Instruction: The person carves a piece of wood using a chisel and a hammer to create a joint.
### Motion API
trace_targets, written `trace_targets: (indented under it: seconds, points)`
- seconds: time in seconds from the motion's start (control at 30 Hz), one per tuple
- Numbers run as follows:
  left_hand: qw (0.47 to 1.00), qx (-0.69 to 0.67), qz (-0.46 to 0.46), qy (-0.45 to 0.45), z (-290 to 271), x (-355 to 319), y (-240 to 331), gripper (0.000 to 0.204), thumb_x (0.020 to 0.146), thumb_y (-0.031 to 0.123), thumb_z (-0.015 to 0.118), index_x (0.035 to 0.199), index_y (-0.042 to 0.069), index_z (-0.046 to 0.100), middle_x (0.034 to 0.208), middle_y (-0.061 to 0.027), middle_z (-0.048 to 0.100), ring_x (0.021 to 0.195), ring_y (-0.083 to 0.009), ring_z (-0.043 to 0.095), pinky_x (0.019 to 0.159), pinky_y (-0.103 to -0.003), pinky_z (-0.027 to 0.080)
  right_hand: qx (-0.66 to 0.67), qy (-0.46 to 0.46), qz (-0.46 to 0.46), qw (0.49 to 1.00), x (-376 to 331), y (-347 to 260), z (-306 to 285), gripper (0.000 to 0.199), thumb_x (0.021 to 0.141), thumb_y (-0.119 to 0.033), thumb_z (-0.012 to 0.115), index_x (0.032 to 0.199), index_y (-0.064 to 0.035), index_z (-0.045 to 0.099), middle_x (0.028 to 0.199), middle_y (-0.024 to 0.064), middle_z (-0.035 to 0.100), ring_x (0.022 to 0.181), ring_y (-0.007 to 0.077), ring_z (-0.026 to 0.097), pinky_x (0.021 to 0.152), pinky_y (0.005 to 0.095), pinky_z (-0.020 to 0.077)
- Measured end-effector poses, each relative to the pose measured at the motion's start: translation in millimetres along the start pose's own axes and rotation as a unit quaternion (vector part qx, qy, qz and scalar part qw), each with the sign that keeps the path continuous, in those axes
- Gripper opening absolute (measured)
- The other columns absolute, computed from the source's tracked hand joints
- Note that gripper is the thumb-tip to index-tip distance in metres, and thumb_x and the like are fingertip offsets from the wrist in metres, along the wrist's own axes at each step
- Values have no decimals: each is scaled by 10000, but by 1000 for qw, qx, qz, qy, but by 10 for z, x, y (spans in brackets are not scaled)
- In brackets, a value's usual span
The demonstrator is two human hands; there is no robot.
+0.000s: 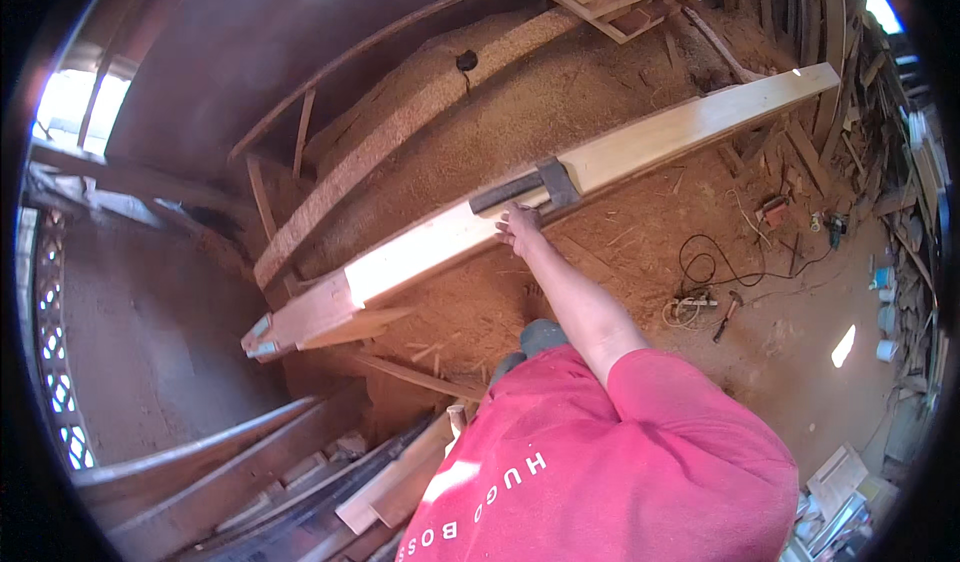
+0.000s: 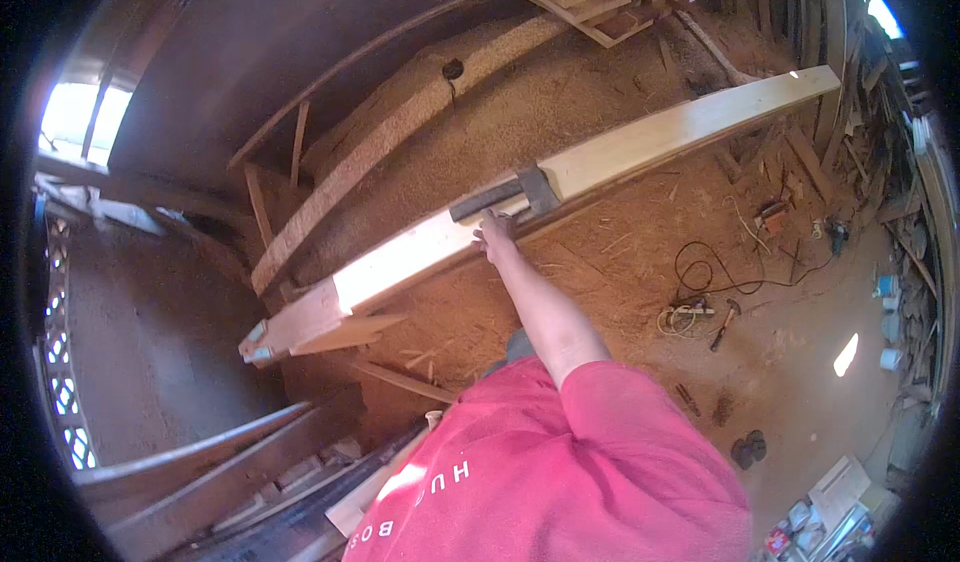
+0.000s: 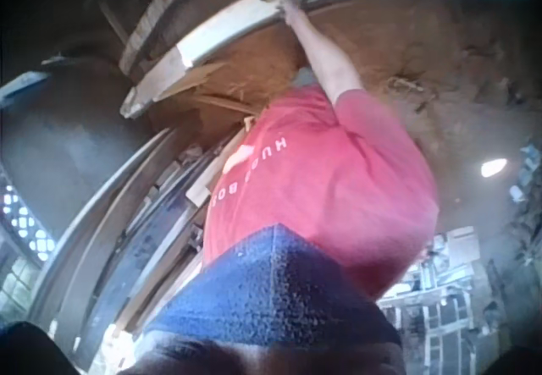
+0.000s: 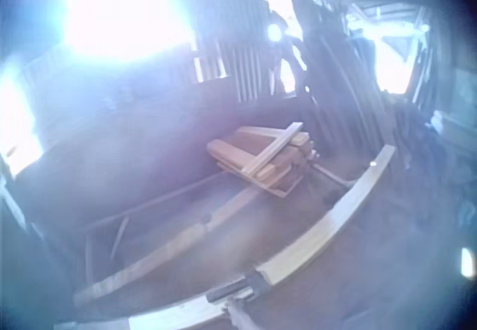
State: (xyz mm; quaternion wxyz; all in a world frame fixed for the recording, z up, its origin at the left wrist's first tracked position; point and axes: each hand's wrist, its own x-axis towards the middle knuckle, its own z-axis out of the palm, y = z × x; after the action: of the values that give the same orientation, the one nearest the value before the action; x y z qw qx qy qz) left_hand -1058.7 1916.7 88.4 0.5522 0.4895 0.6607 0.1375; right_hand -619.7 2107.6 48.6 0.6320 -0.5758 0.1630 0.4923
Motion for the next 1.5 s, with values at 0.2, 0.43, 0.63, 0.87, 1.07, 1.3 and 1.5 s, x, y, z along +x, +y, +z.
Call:
trace_targets:
  seconds: [0.2,0.43,0.63,0.87,1.07,1.3,1.5]
  points:
    - [998,43,21,-35,-685,721,848,252,909,185,699,1037,-30,731,754,13,647,664,-63,538,594,-255,430,5,157,42,987,310,-349,608,639,894,-461,724,1282,18,555,1179,220,628,958,349,682,683,490,631]
    - [954,202,106,-193,-895,2004,2621,193,897,179,718,876,-12,701,692,27,600,646,-63,510,570,-263,400,-169,354,-30,919,505,-396,598,480,834,-342,806,1055,59,663,900,199,728,654,303,722,491,385,616]
    - [928,156,234,-246,-517,3465,3730,193,912,164,705,1005,45,586,900,-17,594,782,-88,531,646,-265,441,120,224,-105,962,-145,-483,404,259,850,-79,720,1000,-50,511,684,57,588,493,146,567,401,308,477]
    - [813,153,345,-442,881,3652,5039,98,926,96,655,964,68,569,826,31,547,720,-57,481,611,-246,398,-313,333,-321,830,-2057,194,-231,359,829,-192,749,1077,-10,563,883,151,677,794,272,686,669,407,540]
    - [761,87,394,-508,1407,3096,5129,79,913,69,644,957,51,581,737,12,559,633,-59,495,568,-241,399,-103,441,-188,871,-3000,1384,39,221,827,-73,689,1000,-8,569,751,76,620,533,134,578,473,312,473]
    - [765,-22,267,-586,1682,2166,5498,190,893,40,612,1069,70,547,686,-9,506,532,-102,460,503,-273,395,47,592,-194,781,-3344,2569,812,155,857,-127,664,904,-1,587,711,77,603,483,123,538,433,300,444]
    - [702,0,181,-688,2253,2091,5936,136,914,116,644,991,95,535,640,7,447,498,-97,409,470,-266,363,418,564,-180,689,-2990,2349,1501,106,855,-68,637,931,-9,592,674,36,582,454,115,537,394,271,433]
